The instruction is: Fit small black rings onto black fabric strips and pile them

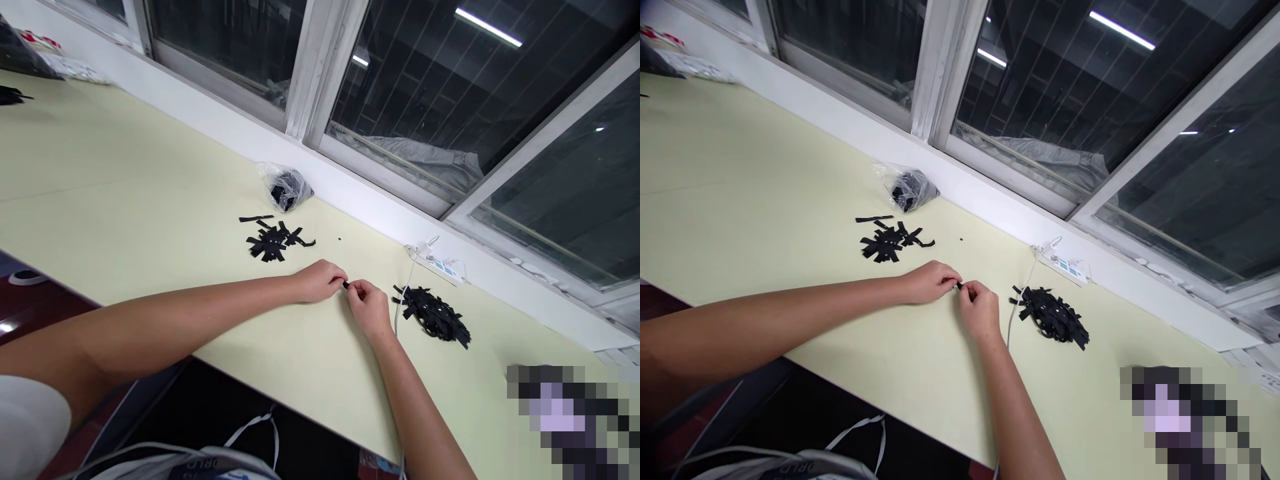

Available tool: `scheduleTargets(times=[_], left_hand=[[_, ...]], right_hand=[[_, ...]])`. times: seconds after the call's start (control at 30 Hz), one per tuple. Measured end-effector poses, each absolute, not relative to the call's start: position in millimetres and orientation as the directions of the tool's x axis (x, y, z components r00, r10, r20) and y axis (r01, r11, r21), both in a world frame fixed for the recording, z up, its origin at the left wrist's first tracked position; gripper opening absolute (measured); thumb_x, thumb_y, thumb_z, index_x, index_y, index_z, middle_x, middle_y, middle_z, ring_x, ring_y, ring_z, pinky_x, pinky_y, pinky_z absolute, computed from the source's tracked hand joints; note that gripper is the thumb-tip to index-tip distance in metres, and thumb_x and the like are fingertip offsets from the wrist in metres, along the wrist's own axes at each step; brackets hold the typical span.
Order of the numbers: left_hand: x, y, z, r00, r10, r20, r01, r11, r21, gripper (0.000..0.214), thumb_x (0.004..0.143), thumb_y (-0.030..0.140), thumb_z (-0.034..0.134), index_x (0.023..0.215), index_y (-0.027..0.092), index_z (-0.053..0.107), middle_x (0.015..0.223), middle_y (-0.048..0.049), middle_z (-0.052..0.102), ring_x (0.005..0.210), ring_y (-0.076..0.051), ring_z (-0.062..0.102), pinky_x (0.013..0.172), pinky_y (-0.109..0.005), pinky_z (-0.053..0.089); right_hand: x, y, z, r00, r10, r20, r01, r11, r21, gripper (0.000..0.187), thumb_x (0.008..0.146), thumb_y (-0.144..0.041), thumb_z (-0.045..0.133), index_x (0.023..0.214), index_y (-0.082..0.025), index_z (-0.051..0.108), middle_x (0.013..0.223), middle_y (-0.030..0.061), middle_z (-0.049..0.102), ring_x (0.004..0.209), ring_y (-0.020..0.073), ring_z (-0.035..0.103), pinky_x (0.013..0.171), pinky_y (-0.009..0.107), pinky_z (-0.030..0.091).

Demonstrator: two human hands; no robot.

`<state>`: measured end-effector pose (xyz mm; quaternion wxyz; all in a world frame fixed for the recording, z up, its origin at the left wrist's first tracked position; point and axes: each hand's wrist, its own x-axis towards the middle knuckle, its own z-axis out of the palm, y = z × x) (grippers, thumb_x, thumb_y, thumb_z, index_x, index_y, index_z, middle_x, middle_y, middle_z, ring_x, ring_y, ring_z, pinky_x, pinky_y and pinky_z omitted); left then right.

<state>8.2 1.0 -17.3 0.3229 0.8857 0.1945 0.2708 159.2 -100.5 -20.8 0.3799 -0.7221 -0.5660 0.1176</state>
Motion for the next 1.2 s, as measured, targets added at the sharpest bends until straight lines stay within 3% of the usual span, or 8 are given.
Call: scheduleTargets(times=[0.23, 0.43, 0.7, 1.0, 1.2], left_hand=[[11, 0, -22, 0.792, 0.498, 0.354, 0.197, -0.756, 0.624, 0.023, 0.081, 0.013, 0.048, 0.078, 0.017, 0.07, 0.073, -0.0013, 0.069, 0.066, -0.014, 0.057, 0.061, -0.026, 0.039], [13, -1, -23, 0.806, 0.46, 0.372, 0.254, -0.838, 0.484, 0.018, 0.078, 0.013, 0.048, 0.074, 0.017, 0.065, 0.076, -0.0042, 0.066, 0.072, -0.017, 0.057, 0.064, -0.029, 0.04], [12, 3, -26, 0.797, 0.499, 0.341, 0.362, -0.846, 0.391, 0.016, 0.08, 0.015, 0.049, 0.086, 0.017, 0.064, 0.087, -0.0066, 0.066, 0.08, -0.021, 0.061, 0.068, -0.03, 0.042], [6, 5, -20, 0.824, 0.503, 0.259, 0.427, -0.853, 0.299, 0.02, 0.092, 0.016, 0.04, 0.091, 0.015, 0.06, 0.094, -0.0107, 0.063, 0.078, -0.021, 0.059, 0.067, -0.032, 0.042], [4, 9, -20, 0.824, 0.535, 0.185, 0.48, -0.834, 0.272, 0.018, 0.093, 0.016, 0.042, 0.097, 0.013, 0.059, 0.099, -0.0128, 0.06, 0.083, -0.022, 0.058, 0.068, -0.032, 0.042]], right_hand=[[161, -101, -30, 0.34, 0.92, 0.197, 0.68, -0.095, -0.727, 0.029, 0.083, -0.044, 0.054, 0.084, -0.021, 0.071, 0.068, 0.0007, 0.066, 0.06, 0.0159, 0.051, 0.058, 0.027, 0.038], [162, -101, -31, 0.302, 0.928, 0.217, 0.664, -0.042, -0.747, 0.027, 0.083, -0.043, 0.054, 0.083, -0.02, 0.069, 0.07, 0.0006, 0.066, 0.06, 0.0152, 0.05, 0.059, 0.027, 0.038], [171, -96, -26, 0.288, 0.92, 0.267, 0.697, -0.01, -0.717, 0.024, 0.081, -0.038, 0.054, 0.079, -0.019, 0.067, 0.061, -0.0021, 0.057, 0.058, 0.0143, 0.047, 0.057, 0.026, 0.037], [183, -105, -21, 0.302, 0.925, 0.23, 0.754, -0.085, -0.651, 0.024, 0.08, -0.041, 0.059, 0.075, -0.02, 0.07, 0.068, 0.0003, 0.066, 0.065, 0.0161, 0.055, 0.064, 0.027, 0.04], [184, -102, -25, 0.318, 0.919, 0.231, 0.722, -0.077, -0.688, 0.028, 0.082, -0.046, 0.057, 0.078, -0.02, 0.067, 0.068, 0.0002, 0.065, 0.062, 0.0155, 0.053, 0.061, 0.027, 0.038]])
